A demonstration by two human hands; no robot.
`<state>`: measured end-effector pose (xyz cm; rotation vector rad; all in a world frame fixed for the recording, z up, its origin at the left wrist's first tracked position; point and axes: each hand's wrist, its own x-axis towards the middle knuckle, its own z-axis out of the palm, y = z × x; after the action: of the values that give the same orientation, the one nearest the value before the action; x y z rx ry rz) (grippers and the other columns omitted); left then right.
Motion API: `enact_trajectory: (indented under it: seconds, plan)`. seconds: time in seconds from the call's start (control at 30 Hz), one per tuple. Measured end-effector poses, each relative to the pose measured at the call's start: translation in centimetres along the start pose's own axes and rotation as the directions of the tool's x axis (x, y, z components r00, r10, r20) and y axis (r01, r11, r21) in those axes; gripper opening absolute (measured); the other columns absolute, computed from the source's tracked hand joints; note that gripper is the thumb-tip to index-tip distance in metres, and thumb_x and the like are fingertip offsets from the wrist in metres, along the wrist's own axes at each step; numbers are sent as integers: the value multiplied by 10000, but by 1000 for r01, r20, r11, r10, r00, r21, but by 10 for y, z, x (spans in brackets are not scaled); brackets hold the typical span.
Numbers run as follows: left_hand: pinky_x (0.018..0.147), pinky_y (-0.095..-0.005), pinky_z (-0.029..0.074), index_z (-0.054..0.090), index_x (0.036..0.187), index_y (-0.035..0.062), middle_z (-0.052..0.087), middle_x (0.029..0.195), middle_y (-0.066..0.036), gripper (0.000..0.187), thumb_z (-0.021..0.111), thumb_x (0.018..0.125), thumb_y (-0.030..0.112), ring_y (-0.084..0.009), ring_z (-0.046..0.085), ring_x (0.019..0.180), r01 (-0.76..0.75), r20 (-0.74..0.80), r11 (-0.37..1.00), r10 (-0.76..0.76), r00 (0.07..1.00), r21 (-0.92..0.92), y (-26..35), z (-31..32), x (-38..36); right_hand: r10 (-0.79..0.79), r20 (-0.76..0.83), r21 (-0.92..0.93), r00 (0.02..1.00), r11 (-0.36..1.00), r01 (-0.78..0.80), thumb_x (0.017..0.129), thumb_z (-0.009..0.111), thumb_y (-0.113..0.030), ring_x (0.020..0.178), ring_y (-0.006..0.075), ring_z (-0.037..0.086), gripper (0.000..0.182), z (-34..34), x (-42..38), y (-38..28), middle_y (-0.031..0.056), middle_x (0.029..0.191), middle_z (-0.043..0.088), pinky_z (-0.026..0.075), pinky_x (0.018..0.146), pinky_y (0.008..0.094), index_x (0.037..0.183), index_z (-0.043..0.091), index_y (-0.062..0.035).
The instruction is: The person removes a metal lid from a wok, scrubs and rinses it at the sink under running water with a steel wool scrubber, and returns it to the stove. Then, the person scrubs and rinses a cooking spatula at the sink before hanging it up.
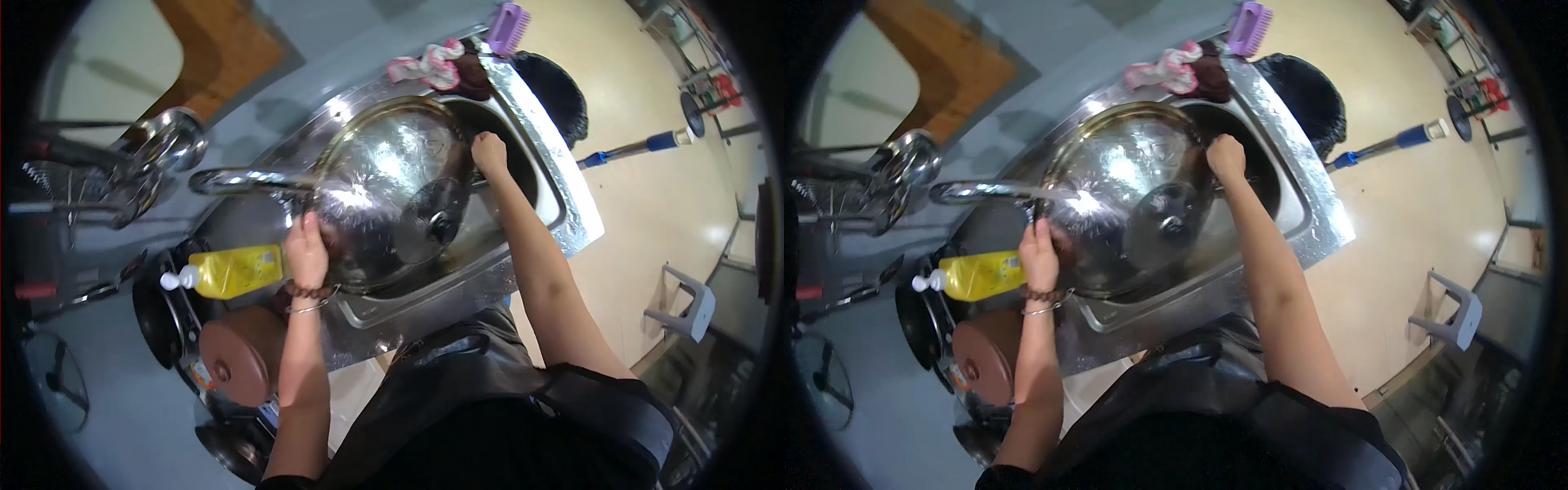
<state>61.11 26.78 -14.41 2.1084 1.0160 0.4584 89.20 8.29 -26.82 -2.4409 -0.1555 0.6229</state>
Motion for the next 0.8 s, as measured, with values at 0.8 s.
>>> enact_trajectory:
  seconds: [0.8]
  plan:
    - [524, -223, 397, 555, 791, 3, 558, 672, -20, 279, 445, 900, 235, -84, 492, 580, 269, 398, 908, -127, 908, -323, 11, -23, 45, -491, -238, 567, 838, 631, 530, 624, 521, -89, 903, 356, 511, 360, -54, -62, -65, 201, 1002, 520, 432, 755, 402, 979, 507, -30]
